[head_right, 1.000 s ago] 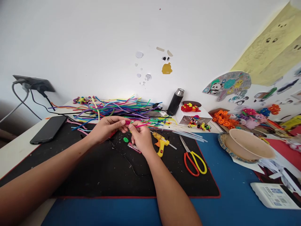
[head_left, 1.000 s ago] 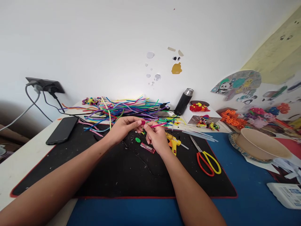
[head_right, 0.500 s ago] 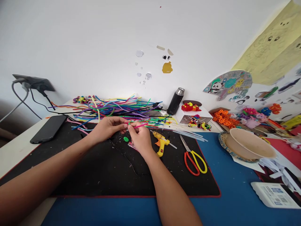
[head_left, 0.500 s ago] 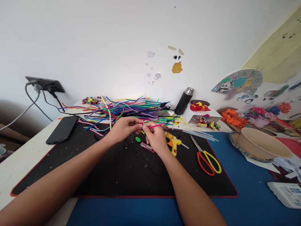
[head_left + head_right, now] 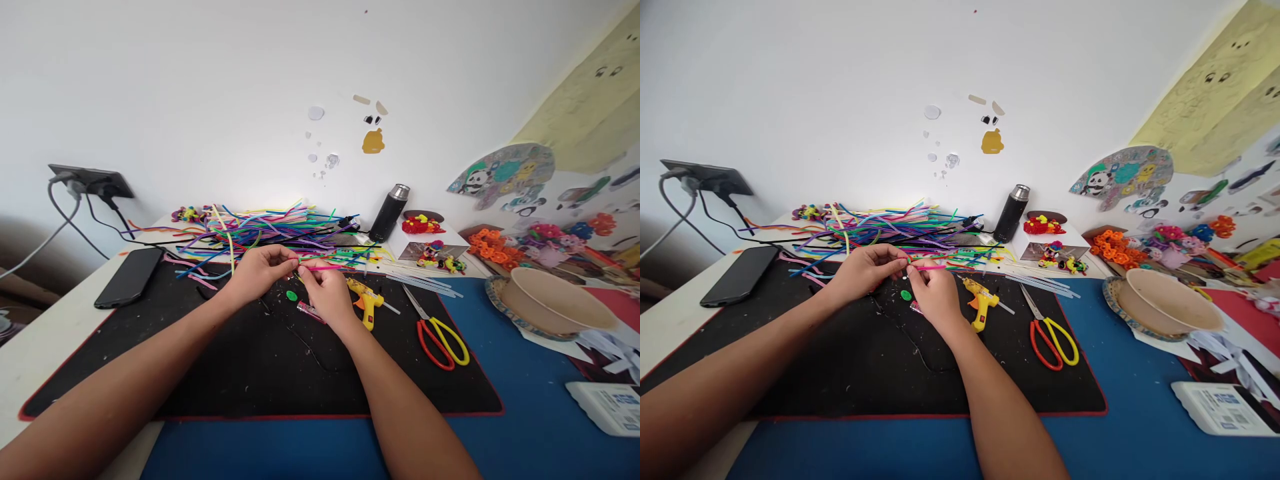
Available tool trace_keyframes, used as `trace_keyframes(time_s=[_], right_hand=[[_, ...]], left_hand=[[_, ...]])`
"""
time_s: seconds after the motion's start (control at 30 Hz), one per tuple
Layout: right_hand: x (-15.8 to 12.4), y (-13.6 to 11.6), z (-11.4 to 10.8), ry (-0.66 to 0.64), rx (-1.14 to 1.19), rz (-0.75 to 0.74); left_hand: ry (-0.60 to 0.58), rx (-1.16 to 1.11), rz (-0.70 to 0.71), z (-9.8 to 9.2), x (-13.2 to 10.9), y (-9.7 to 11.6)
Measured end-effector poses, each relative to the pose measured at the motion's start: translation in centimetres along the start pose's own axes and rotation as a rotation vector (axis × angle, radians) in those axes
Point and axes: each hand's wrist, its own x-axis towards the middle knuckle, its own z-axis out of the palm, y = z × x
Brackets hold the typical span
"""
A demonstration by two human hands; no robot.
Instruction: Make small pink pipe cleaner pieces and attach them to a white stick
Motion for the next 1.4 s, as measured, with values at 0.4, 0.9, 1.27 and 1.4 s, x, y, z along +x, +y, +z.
trace_keyframes(time_s=[0.4, 0.9, 1.27, 1.4], right_hand=[[-0.1, -0.2, -0.5, 0.035, -0.351, -0.156], [0.2, 0.1, -1.0, 0.075, -0.565, -0.225], [0.3, -0.4, -1.5, 0.05, -0.458, -0.179], [0.5, -0.4, -1.6, 0.069, -0.352, -0.115]], left_hand=[[0.049, 0.31, 0.155, -0.2, 0.0, -1.2], [-0.097, 0.634, 0.382, -0.7, 0.2, -1.3], [-0.191, 0.574, 0.318, -0.8, 0.2, -1.3], [-0.162, 0.507, 0.252, -0.6, 0.0, -1.0]])
